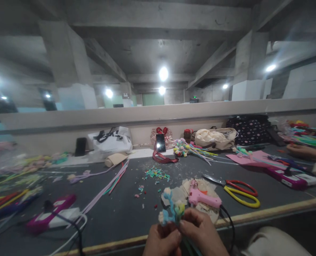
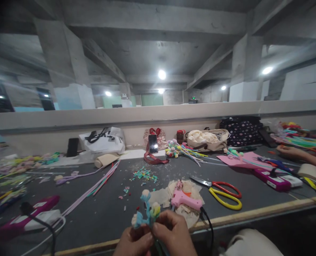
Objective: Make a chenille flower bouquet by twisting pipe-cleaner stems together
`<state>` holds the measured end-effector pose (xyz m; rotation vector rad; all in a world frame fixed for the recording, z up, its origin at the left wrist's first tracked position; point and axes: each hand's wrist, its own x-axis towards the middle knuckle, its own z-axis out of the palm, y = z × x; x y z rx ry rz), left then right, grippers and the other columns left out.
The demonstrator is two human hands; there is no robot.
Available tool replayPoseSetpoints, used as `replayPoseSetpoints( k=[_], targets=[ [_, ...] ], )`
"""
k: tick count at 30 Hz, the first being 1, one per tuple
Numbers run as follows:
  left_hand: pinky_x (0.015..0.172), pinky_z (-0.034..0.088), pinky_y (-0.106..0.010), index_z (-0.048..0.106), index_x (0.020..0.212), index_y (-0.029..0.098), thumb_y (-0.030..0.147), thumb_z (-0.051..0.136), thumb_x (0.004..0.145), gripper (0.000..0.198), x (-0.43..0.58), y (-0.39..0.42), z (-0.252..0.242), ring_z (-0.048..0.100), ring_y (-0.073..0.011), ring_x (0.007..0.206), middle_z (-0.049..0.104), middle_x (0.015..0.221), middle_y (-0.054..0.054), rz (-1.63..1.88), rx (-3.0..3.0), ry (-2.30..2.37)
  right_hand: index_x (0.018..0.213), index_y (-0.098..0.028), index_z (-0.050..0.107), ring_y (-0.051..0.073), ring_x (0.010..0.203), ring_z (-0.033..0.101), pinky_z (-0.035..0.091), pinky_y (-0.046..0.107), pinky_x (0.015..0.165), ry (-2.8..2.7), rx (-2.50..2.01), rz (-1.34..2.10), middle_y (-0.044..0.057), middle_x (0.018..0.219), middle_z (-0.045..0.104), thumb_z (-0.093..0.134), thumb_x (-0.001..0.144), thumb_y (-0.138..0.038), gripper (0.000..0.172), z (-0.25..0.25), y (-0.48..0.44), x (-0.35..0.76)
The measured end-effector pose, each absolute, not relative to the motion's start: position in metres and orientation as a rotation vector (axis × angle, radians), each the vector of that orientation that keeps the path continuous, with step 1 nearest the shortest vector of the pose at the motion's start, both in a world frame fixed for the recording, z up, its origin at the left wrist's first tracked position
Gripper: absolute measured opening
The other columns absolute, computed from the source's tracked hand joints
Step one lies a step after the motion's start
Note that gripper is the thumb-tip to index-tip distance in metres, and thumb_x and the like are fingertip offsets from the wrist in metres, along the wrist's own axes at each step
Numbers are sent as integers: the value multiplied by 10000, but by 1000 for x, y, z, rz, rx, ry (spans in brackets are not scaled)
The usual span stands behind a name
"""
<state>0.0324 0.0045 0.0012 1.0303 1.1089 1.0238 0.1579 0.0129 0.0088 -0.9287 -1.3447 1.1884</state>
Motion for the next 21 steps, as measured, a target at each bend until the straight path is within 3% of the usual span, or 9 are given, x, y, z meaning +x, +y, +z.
replayPoseSetpoints(
  k=[10, 16, 21],
  targets=[
    [311, 127, -166, 500, 483, 163, 459, 638, 477, 327, 36, 4, -5, 269, -29, 231, 426, 259, 65, 1092, 996, 1095, 502, -137, 474, 54, 389, 368, 284, 175, 425, -1021, -725, 1507, -75, 423, 430, 681, 523, -304, 267, -6, 18, 149],
    [308, 159, -152, 514, 525, 167, 466, 652, 459, 337, 41, -1, -5, 293, -28, 246, 434, 280, 71, 1161, 930, 1118, 640, -129, 564, 90, 399, 501, 370, 196, 444, -782, -570, 1665, -20, 479, 569, 700, 524, -290, 240, -8, 13, 140],
    [303, 174, -151, 514, 552, 172, 478, 657, 449, 353, 42, 2, -13, 304, -31, 246, 437, 281, 75, 1223, 901, 1113, 714, -149, 570, 107, 357, 498, 380, 211, 394, -716, -529, 1742, -13, 473, 569, 666, 564, -355, 273, -11, 12, 131]
  ],
)
